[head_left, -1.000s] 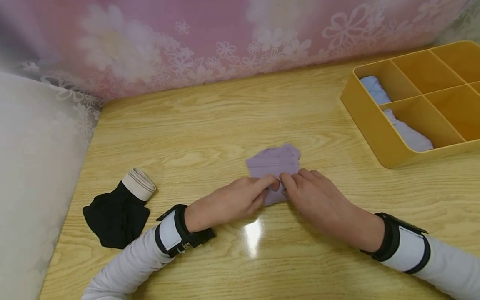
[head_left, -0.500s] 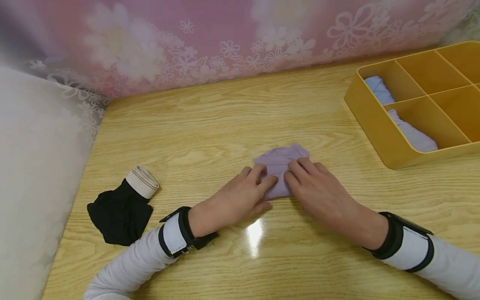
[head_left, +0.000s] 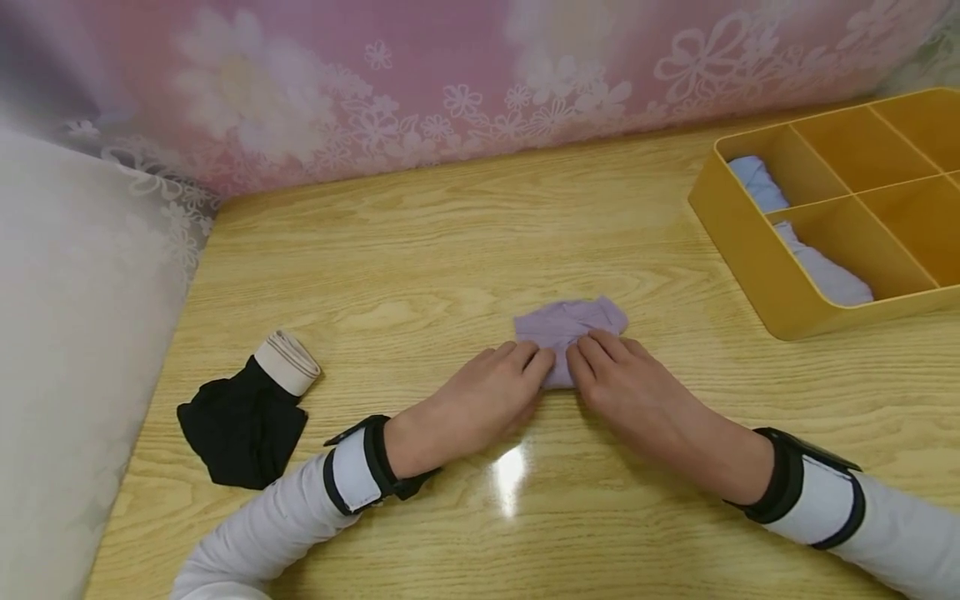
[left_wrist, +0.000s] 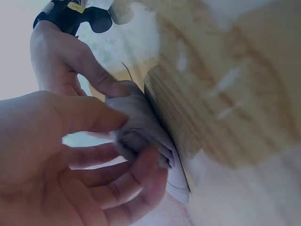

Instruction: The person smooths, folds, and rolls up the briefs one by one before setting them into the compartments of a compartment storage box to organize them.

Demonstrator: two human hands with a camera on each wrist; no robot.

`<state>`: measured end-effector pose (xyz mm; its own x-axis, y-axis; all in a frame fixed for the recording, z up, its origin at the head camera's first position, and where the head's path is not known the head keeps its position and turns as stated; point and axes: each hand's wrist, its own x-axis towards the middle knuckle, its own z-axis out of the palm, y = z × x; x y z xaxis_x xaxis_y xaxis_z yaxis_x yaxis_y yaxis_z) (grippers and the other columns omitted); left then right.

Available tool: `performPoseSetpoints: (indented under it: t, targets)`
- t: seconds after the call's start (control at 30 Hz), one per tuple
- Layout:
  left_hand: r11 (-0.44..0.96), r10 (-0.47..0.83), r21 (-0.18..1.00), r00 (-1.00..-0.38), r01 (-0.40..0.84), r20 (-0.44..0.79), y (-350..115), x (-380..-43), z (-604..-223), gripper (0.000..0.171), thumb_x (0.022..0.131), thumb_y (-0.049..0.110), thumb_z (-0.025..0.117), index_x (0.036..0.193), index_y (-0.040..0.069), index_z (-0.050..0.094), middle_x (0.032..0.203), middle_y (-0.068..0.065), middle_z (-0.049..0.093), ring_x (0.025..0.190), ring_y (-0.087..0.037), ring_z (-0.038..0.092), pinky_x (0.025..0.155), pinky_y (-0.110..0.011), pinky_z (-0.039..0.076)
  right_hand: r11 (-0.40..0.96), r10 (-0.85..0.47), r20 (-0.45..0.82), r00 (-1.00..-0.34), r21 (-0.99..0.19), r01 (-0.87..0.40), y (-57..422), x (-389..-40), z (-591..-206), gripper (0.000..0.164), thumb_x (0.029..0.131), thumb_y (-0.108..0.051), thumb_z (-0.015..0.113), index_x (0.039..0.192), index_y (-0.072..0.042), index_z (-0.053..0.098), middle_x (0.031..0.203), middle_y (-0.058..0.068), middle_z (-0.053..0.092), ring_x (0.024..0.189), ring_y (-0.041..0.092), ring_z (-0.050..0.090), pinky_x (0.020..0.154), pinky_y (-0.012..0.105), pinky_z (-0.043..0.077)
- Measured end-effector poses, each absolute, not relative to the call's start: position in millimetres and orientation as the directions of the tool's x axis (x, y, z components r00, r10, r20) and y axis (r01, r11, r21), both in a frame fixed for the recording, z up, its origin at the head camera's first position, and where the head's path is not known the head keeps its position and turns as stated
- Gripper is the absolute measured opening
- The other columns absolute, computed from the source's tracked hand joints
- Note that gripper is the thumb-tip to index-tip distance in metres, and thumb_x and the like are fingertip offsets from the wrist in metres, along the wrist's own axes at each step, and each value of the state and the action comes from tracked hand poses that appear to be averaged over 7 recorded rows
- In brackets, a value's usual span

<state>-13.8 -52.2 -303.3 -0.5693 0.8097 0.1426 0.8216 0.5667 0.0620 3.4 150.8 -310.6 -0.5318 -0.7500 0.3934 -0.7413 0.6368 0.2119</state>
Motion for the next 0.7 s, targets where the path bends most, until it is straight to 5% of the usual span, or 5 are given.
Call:
performPoseSetpoints:
  t: [0.27, 0.47, 0.7]
  targets:
    - [0.541, 0.807, 0.324, -0.588, 0.776, 0.06, -52.9, -17.9, -302.4, 0.033, 0.097, 0.007, 0.05, 0.127, -0.005, 0.045, 0.102, -0.014, 0.062, 0.091, -0.022, 0.063, 0.079, -0.032, 0.053, 0.675, -0.725, 0.27, -0.633, 0.096, -0.732, 151.6, 3.5, -302.8, 0.026, 0.078, 0.014, 0.065, 0.094, 0.004, 0.046, 0.087, 0.016, 0.058, 0.086, 0.03, 0.061, 0.078, 0.04, 0.052]
    - [0.52, 0.813, 0.495, -0.581, 0.696, -0.037, -52.6, -19.6, -302.5, 0.028, 0.1, 0.006, 0.04, 0.127, -0.003, 0.039, 0.082, -0.008, 0.059, 0.069, -0.014, 0.057, 0.063, -0.025, 0.048, 0.698, -0.709, 0.165, -0.685, 0.025, -0.716, 154.3, 1.1, -296.3, 0.028, 0.074, 0.009, 0.069, 0.093, 0.0, 0.051, 0.087, 0.01, 0.049, 0.079, 0.028, 0.052, 0.068, 0.038, 0.047]
    - [0.576, 0.789, 0.502, -0.599, 0.646, -0.135, -52.2, -18.1, -303.2, 0.026, 0.104, 0.011, 0.033, 0.127, 0.002, 0.039, 0.079, -0.002, 0.057, 0.067, -0.011, 0.055, 0.059, -0.022, 0.044, 0.735, -0.671, 0.111, -0.733, -0.031, -0.678, 153.9, -3.7, -297.7, 0.008, 0.087, -0.001, 0.059, 0.094, 0.002, 0.057, 0.109, 0.017, 0.053, 0.099, 0.036, 0.052, 0.08, 0.048, 0.048]
